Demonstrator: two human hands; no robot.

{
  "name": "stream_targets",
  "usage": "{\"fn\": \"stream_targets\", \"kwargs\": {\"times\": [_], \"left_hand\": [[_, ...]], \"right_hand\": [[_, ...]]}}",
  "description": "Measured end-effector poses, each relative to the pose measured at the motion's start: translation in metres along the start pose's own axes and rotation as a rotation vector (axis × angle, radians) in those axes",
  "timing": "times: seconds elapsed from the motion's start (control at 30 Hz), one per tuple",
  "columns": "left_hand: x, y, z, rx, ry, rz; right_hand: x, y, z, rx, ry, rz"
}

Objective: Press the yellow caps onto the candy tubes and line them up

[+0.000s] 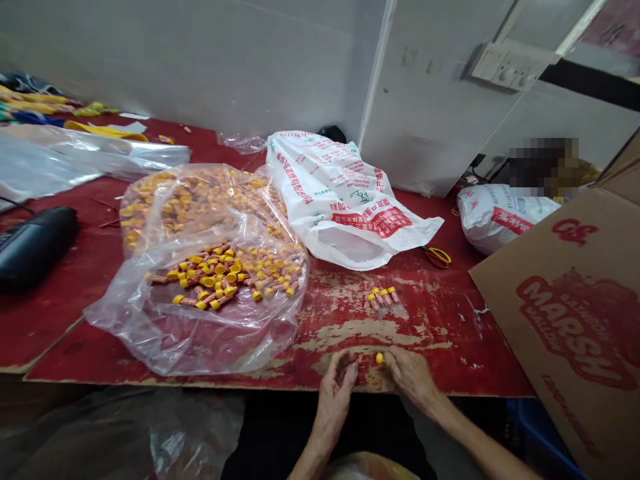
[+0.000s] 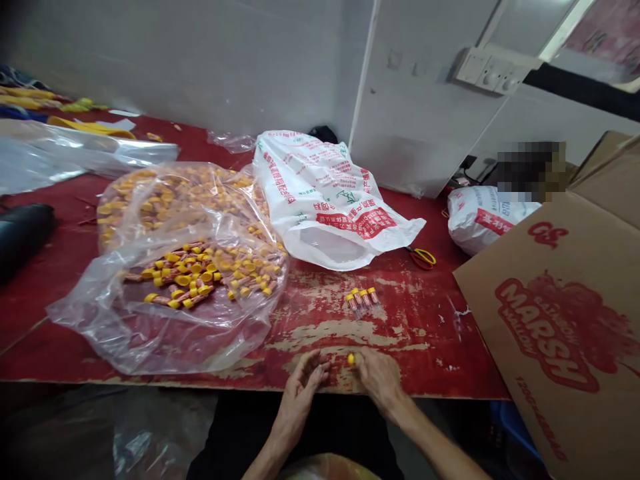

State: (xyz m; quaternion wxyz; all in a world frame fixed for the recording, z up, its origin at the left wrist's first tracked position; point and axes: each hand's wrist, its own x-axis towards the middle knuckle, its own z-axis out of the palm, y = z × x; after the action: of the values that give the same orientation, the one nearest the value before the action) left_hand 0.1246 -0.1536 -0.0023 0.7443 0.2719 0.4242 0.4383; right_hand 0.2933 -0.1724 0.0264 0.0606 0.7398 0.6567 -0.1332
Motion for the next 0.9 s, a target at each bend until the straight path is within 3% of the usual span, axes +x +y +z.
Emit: {"fn": "stream_targets", "kwargs": {"times": [0.1, 0.2, 0.27, 0.37, 0.47, 0.57, 0.7, 0.8, 0.9], "left_hand": [[-0.003, 0.000, 0.003, -0.215, -0.038, -0.072], [0.000, 0.004, -0.002, -0.405, 0.049, -0.078], [0.005, 0.008, -0.009, -0.441, 0.113, -0.081], [0.008, 0.015, -0.021, -0.418, 0.156, -0.090], [0.008, 0.018, -0.028, -0.421, 0.163, -0.091], [0.007, 0.018, -0.030, -0.419, 0.157, -0.100], [0.006, 0.018, -0.029, -0.419, 0.137, -0.093], [0.006, 0.018, -0.030, -0.423, 0.123, -0.101], [0.007, 0.018, -0.029, -0.424, 0.120, -0.109]], "right_hand": [[-0.011, -0.040, 0.009, 0.308, 0.217, -0.208], [0.002, -0.054, 0.009, 0.425, 0.345, -0.404], [0.026, -0.042, 0.001, 0.293, 0.396, -0.298], [0.070, -0.015, -0.011, 0.015, 0.461, 0.003], [0.100, -0.004, -0.013, -0.054, 0.450, 0.056], [0.107, -0.009, -0.008, -0.068, 0.412, 0.048], [0.084, -0.013, -0.009, -0.034, 0.280, -0.055], [0.058, -0.002, -0.018, 0.001, 0.136, -0.133], [0.041, 0.011, -0.024, -0.034, 0.029, -0.119]]}}
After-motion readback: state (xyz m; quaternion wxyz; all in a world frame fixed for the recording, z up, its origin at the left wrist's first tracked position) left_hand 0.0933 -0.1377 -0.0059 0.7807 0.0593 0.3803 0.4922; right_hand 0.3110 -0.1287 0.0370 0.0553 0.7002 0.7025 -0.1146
